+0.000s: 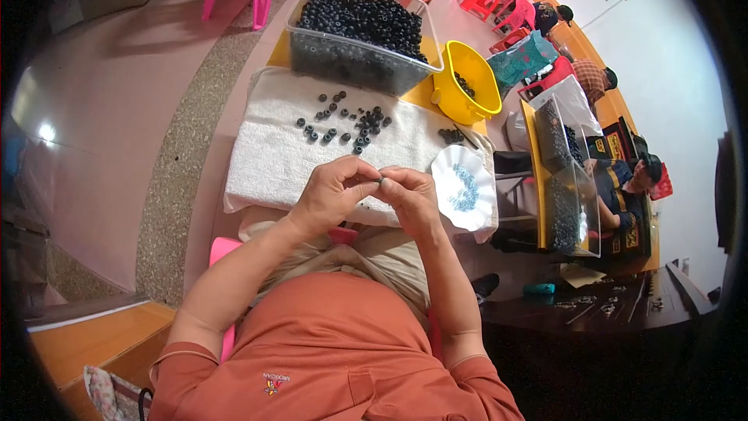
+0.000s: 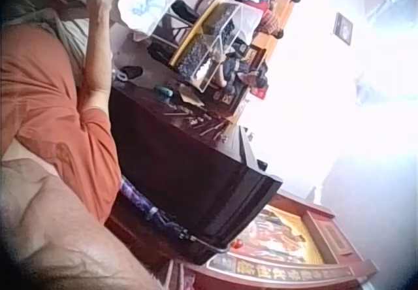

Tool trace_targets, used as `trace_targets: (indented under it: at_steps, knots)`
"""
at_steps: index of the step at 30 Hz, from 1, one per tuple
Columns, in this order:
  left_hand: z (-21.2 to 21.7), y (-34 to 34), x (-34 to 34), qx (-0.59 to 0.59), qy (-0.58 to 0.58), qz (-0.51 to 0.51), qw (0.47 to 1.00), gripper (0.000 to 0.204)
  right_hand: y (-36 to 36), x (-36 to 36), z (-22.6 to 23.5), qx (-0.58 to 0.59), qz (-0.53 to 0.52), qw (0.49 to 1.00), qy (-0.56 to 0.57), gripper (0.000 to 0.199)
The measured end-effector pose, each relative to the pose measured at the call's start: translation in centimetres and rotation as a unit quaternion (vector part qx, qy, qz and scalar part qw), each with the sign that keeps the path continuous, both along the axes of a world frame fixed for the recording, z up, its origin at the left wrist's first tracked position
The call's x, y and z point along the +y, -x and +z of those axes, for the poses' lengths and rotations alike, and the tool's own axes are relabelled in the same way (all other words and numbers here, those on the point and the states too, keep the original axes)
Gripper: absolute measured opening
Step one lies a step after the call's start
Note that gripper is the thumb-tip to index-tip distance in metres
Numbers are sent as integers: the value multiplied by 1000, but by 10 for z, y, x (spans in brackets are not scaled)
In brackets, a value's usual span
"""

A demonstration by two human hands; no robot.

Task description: Sorting small black parts or beads by hand on a white towel into different containers.

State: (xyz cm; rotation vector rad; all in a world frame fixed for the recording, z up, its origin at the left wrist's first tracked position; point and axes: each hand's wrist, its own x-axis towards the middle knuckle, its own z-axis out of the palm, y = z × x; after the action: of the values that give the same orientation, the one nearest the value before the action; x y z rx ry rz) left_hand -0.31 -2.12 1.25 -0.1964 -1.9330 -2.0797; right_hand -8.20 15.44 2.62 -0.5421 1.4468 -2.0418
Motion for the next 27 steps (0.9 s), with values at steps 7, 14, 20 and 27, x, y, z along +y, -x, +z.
trace_targets:
  at_steps: [7, 14, 20, 27]
  knots:
    - [3, -3, 7, 28, 57, 60, 996, 13, 3, 1, 2, 19, -3, 999, -26, 11]
    - [5, -2, 6, 56, 117, 72, 989, 11, 5, 4, 8, 99, -7, 990, -101, 9]
    - [4, -3, 7, 80, 151, 73, 983, 11, 8, 8, 14, 82, 3, 984, -155, 10]
    - [2, -1, 6, 94, 153, 50, 983, 11, 14, 13, 9, 71, 31, 983, -165, 10]
